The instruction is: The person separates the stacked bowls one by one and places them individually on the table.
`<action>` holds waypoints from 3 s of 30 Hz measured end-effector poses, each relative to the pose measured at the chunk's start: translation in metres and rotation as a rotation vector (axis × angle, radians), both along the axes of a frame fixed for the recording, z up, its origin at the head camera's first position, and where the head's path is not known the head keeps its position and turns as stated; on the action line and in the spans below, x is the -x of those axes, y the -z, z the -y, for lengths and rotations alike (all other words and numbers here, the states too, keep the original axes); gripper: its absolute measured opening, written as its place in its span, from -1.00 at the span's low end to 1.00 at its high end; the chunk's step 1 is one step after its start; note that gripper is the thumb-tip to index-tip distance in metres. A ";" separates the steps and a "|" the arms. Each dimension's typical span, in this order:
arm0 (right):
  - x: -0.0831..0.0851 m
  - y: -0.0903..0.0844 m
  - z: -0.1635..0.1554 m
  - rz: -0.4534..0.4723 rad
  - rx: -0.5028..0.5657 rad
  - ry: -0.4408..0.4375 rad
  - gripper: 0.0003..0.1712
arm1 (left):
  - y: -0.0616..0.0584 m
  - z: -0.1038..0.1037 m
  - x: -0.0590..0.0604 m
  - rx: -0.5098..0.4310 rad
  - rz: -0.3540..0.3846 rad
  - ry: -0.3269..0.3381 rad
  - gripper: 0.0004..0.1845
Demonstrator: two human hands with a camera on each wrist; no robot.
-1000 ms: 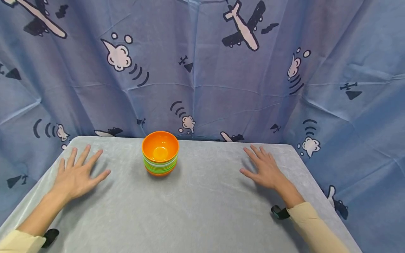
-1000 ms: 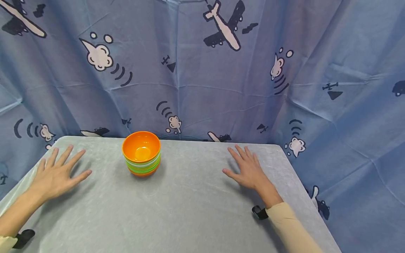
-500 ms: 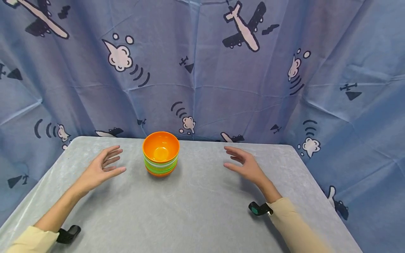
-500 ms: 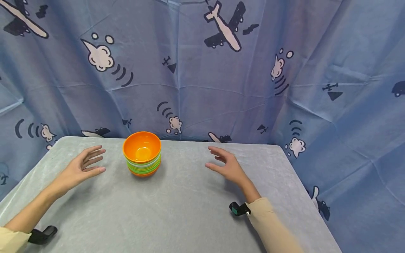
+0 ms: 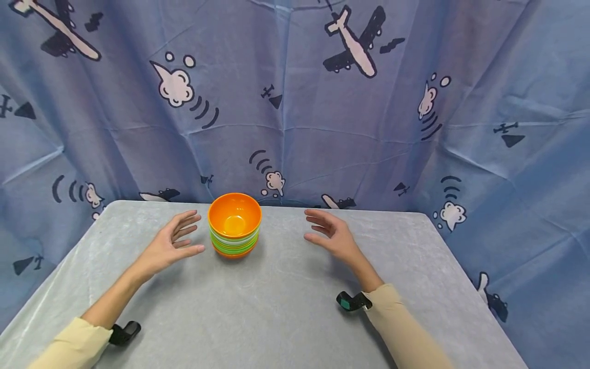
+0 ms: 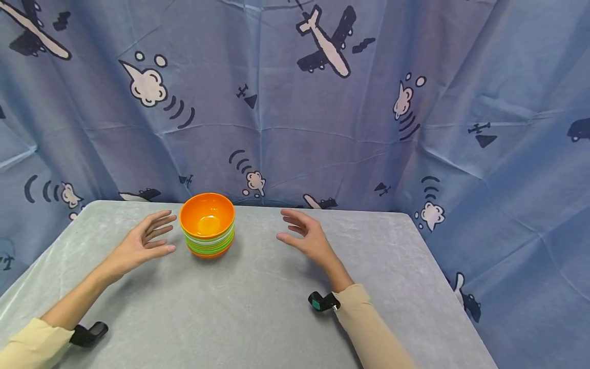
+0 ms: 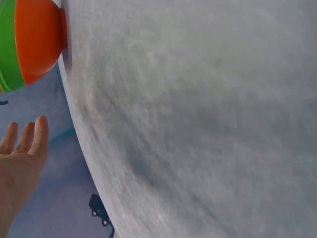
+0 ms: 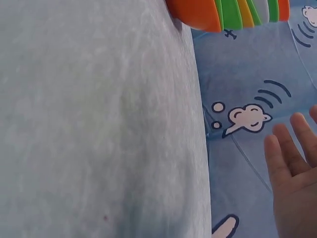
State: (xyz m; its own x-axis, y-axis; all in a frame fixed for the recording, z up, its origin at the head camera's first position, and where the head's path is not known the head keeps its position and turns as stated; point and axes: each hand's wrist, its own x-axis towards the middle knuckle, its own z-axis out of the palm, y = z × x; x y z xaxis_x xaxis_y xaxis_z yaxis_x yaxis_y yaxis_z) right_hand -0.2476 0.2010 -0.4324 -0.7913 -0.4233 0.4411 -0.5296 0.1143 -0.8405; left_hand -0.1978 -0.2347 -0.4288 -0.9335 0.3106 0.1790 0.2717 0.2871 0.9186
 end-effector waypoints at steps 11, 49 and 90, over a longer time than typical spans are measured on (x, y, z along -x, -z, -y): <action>0.001 -0.017 0.033 0.038 0.011 -0.034 -0.25 | -0.003 -0.018 0.011 -0.044 -0.034 0.027 -0.04; 0.014 -0.037 0.131 0.082 -0.104 -0.199 0.10 | -0.004 -0.047 0.022 -0.051 -0.037 0.016 0.03; 0.026 -0.046 0.109 0.104 0.254 -0.264 0.07 | -0.004 -0.047 0.023 -0.081 -0.050 0.049 0.02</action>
State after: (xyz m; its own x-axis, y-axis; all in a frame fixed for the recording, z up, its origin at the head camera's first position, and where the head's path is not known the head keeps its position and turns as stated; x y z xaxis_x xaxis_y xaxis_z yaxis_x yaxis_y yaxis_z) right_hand -0.2734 0.0924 -0.3861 -0.7156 -0.5064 0.4812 -0.4233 -0.2336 -0.8754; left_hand -0.2208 -0.1882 -0.4247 -0.9068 0.3380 0.2518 0.3300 0.1978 0.9230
